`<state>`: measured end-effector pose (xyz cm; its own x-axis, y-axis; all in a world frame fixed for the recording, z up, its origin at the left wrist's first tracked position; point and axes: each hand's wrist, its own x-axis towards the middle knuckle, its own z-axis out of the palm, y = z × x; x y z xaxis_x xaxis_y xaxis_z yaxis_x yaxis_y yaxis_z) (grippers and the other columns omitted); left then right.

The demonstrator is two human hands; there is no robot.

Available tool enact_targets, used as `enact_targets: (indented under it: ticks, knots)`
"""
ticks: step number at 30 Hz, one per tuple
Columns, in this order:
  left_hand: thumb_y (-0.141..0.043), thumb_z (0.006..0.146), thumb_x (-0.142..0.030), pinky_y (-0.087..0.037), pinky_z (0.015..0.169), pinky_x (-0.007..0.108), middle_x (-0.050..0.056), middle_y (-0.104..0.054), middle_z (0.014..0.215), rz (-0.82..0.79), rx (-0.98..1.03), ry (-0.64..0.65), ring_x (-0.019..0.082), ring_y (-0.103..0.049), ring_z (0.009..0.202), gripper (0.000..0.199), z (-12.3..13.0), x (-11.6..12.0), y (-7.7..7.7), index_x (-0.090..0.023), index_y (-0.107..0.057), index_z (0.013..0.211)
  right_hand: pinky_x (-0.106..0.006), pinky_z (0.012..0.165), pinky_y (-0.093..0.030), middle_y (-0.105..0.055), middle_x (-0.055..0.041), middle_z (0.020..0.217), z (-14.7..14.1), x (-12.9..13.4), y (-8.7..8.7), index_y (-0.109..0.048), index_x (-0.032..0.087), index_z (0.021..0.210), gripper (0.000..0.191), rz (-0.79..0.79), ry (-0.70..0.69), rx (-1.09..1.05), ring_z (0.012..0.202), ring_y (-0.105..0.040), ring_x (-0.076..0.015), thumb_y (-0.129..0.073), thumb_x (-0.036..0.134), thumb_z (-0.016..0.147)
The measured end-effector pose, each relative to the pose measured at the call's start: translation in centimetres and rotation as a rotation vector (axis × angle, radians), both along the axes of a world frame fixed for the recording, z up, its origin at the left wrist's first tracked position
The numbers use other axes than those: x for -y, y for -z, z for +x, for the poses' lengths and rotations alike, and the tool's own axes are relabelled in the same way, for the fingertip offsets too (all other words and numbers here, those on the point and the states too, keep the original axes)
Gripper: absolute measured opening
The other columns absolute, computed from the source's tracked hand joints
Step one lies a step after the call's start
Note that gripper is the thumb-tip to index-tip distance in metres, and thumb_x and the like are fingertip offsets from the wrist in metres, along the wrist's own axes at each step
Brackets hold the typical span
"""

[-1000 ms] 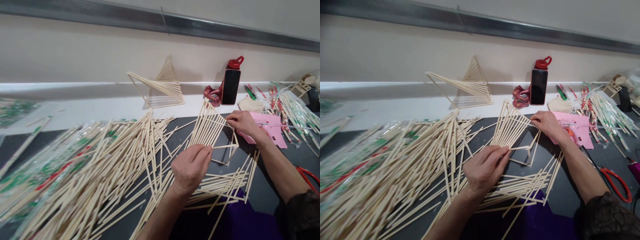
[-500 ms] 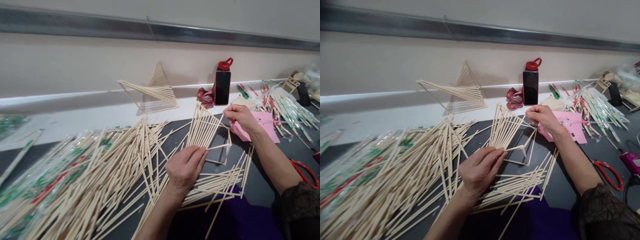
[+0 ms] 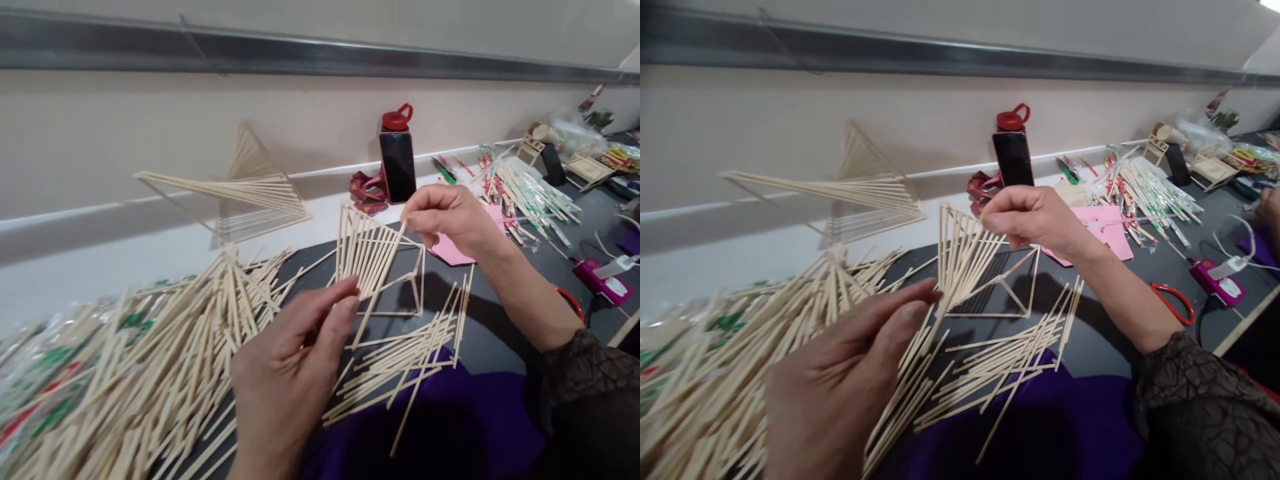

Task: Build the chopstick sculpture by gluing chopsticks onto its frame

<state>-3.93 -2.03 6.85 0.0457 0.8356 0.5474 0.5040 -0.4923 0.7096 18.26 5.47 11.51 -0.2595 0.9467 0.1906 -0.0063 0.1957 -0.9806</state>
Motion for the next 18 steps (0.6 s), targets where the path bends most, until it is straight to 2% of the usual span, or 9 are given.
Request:
enact_targets:
  ticks: [2,4,7,8,10,13,15,18]
  knots:
    - [-0.063,0.087,-0.03,-0.044,0.042,0.022,0.001,-0.074,0.073,-0.256,0.122,0.186,0.012,-0.06,0.053,0.019,0.4,0.5,-0.4,-0.024,-0.075,0.1,-0.018,0.045,-0.038,-0.055,0.0053,0.059,-1.0,1.5,-0.8,-0.062,0.018,0.07,0.011,0.009,-0.092,0.041,0.048,-0.047,-0.0041,-0.068,0.028,0.073]
    - [-0.062,0.087,-0.035,-0.032,0.033,0.02,0.001,-0.072,0.063,-0.487,0.246,0.351,0.008,-0.046,0.038,0.022,1.0,0.9,-0.5,-0.022,-0.076,0.099,-0.017,0.045,-0.039,-0.057,0.005,0.061,-1.6,2.8,-1.2,-0.063,0.018,0.069,0.01,0.01,-0.168,0.071,0.048,-0.049,-0.0038,-0.066,0.026,0.074]
    - [-0.065,0.083,-0.041,-0.023,0.031,0.02,0.003,-0.069,0.059,-0.703,0.385,0.473,0.005,-0.035,0.035,0.027,1.9,1.1,-0.2,-0.021,-0.077,0.096,-0.017,0.044,-0.039,-0.062,0.0034,0.064,-0.3,3.6,-1.3,-0.066,0.018,0.072,0.011,0.002,-0.164,0.149,0.047,-0.051,-0.0042,-0.066,0.028,0.075]
    - [-0.066,0.082,-0.042,-0.022,0.032,0.02,0.003,-0.069,0.059,-0.744,0.415,0.478,0.005,-0.034,0.036,0.027,2.2,1.2,-0.2,-0.021,-0.077,0.095,-0.018,0.044,-0.039,-0.064,0.0022,0.066,0.9,3.5,-1.2,-0.067,0.017,0.074,0.014,-0.001,-0.109,0.188,0.047,-0.052,-0.0045,-0.066,0.031,0.076]
    - [-0.068,0.08,-0.042,-0.021,0.033,0.02,0.003,-0.068,0.06,-0.781,0.466,0.462,0.004,-0.033,0.036,0.027,2.5,1.1,0.0,-0.02,-0.077,0.093,-0.019,0.045,-0.04,-0.066,-0.0001,0.068,4.0,3.1,-0.7,-0.069,0.017,0.076,0.019,0.036,0.13,0.23,0.046,-0.051,-0.0047,-0.064,0.034,0.078]
    - [-0.069,0.079,-0.042,-0.02,0.034,0.02,0.002,-0.067,0.06,-0.779,0.511,0.438,0.004,-0.033,0.038,0.027,2.8,1.0,0.1,-0.02,-0.077,0.093,-0.021,0.044,-0.038,-0.064,-0.001,0.062,9.5,2.3,1.4,-0.066,0.016,0.068,0.017,0.017,0.462,0.435,0.046,-0.051,-0.0063,-0.064,0.03,0.075]
    - [-0.069,0.078,-0.041,-0.021,0.035,0.02,0.002,-0.066,0.06,-0.768,0.53,0.435,0.004,-0.034,0.039,0.027,2.9,1.0,0.2,-0.019,-0.076,0.093,-0.023,0.046,-0.039,-0.063,-0.0019,0.058,12.5,2.0,3.3,-0.067,0.015,0.063,0.014,-0.055,0.534,0.688,0.047,-0.054,-0.0088,-0.062,0.024,0.073]
    - [-0.072,0.075,-0.04,-0.022,0.036,0.019,0.002,-0.065,0.059,-0.766,0.564,0.414,0.004,-0.035,0.04,0.028,3.2,1.0,0.1,-0.017,-0.076,0.091,-0.025,0.052,-0.042,-0.065,-0.0033,0.059,15.2,2.1,6.1,-0.067,0.015,0.064,0.014,-0.154,0.567,0.916,0.052,-0.058,-0.0114,-0.059,0.02,0.074]
